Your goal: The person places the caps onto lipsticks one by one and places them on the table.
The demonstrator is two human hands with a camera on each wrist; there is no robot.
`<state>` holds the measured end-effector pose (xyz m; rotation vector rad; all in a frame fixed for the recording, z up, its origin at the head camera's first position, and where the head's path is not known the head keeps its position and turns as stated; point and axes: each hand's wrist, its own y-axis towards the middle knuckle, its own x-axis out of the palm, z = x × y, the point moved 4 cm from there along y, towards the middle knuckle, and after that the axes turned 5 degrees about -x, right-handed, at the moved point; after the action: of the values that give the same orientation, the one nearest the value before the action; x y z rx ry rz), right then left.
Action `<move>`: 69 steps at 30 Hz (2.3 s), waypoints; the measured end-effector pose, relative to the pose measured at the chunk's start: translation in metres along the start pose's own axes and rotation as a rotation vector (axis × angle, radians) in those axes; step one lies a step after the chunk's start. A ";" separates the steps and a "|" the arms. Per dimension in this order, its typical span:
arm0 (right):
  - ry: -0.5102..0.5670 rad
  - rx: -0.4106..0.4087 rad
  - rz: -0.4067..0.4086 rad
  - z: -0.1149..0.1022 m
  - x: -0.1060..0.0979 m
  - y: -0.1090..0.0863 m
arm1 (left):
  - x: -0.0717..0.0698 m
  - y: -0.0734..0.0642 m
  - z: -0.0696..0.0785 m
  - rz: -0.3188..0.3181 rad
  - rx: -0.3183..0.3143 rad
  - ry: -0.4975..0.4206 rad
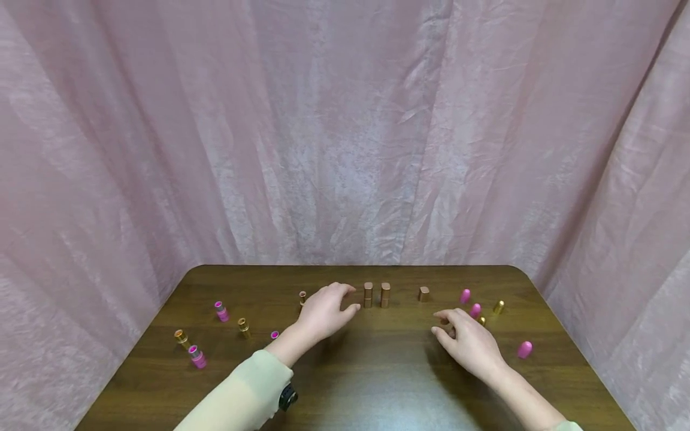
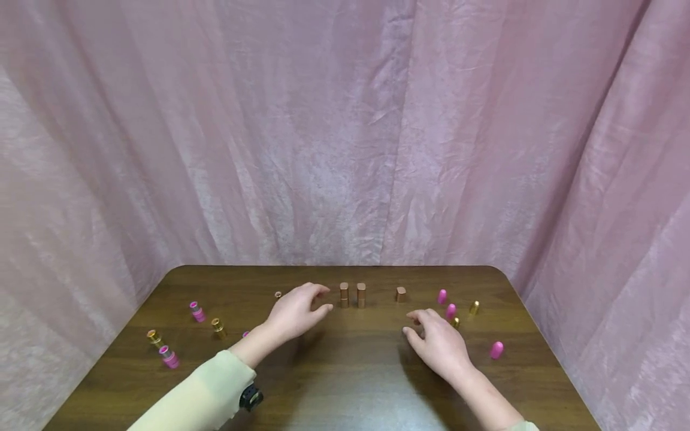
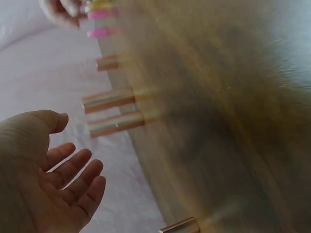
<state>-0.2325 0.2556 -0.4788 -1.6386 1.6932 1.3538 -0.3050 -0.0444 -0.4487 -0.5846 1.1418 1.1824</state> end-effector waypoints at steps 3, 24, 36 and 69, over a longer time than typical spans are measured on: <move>0.001 0.018 -0.006 0.003 -0.002 0.011 | -0.009 -0.019 0.005 0.007 0.052 0.034; -0.040 0.164 -0.175 0.030 0.022 0.081 | -0.010 -0.138 -0.015 0.032 0.165 0.007; -0.074 0.196 -0.251 0.039 0.033 0.103 | -0.005 -0.151 -0.024 0.029 0.158 -0.025; 0.105 0.247 -0.213 0.036 0.030 0.096 | -0.002 -0.154 -0.027 0.025 0.163 -0.048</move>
<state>-0.3393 0.2541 -0.4858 -1.7119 1.6156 0.9340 -0.1731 -0.1194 -0.4858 -0.4166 1.1949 1.1065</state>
